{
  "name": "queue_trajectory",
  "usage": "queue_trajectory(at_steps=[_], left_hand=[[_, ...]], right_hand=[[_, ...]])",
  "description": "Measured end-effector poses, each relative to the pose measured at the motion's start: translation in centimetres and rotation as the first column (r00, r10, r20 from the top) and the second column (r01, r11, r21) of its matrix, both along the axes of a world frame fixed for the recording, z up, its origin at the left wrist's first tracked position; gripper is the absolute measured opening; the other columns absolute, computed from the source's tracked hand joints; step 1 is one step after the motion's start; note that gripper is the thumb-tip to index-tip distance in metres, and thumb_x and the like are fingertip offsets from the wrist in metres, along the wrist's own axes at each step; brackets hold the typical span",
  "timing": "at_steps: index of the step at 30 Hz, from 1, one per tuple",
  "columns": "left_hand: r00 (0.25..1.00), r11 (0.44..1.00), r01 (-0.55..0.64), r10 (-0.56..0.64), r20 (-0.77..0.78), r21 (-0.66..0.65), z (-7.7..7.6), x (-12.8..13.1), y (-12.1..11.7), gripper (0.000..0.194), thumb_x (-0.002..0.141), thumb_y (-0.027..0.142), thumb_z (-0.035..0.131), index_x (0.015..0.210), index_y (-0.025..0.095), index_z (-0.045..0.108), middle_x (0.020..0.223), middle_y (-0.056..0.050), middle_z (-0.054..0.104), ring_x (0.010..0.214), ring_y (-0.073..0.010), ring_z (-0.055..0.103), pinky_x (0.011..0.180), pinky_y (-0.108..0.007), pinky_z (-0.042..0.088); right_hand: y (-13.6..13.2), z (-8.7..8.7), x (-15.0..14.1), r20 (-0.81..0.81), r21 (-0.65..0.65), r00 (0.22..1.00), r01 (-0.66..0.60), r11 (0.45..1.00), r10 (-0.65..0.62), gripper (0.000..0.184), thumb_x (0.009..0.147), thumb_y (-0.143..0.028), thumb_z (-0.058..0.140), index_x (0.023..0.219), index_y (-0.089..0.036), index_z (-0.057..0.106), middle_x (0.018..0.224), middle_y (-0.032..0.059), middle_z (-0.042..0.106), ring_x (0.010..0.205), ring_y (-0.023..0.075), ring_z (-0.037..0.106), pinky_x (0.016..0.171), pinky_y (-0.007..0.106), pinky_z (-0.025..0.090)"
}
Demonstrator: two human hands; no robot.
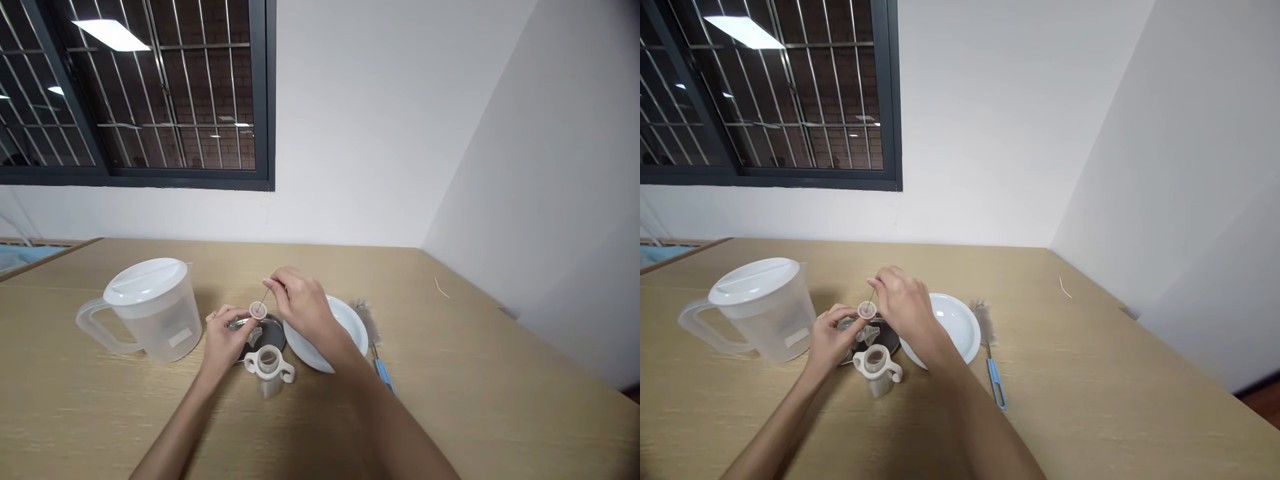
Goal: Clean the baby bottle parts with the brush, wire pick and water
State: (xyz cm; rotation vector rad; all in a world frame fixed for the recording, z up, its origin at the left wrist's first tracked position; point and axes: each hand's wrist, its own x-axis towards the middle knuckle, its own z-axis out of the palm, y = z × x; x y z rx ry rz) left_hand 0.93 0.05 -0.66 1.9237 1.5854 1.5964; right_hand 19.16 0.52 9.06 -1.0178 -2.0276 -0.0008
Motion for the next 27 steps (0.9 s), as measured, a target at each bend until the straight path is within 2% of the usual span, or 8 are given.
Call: queue_trajectory(at_steps=[7,18,27], left_hand=[[1.000,1.000,0.005,-0.005,-0.007,0.018,0.1,0.3,-0.2,0.016,0.075,0.041,0.073,0.074,0.025,0.074,0.076,0.000,0.071,0.075,-0.0178,0.065,0.078,-0.034,0.041],[0.996,0.997,-0.043,0.047,-0.073,0.065,0.4,0.8,-0.9,0.007,0.077,0.034,0.072,0.077,0.028,0.075,0.076,0.002,0.072,0.076,-0.0178,0.064,0.082,-0.037,0.035],[0.995,0.995,-0.065,0.071,-0.072,0.076,0.5,0.9,-1.0,0.011,0.077,0.038,0.071,0.075,0.028,0.076,0.074,0.001,0.073,0.075,-0.0178,0.064,0.082,-0.038,0.035]], right_hand=[[-0.3,0.8,0.8,-0.070,0.030,0.997,-0.008,1.000,0.010,0.023,0.099,-0.025,0.047,0.080,-0.020,0.059,0.079,0.0017,0.065,0.069,0.0136,0.056,0.065,0.024,0.036],[0.4,-0.2,-0.4,-0.065,-0.011,0.996,-0.069,0.998,0.068,0.023,0.098,-0.024,0.046,0.078,-0.021,0.057,0.077,0.0010,0.063,0.068,0.0138,0.055,0.064,0.024,0.036],[0.4,-0.2,-0.6,-0.085,-0.038,0.992,-0.099,0.994,0.096,0.023,0.098,-0.024,0.047,0.077,-0.021,0.056,0.075,-0.0003,0.061,0.066,0.0128,0.053,0.063,0.023,0.036]])
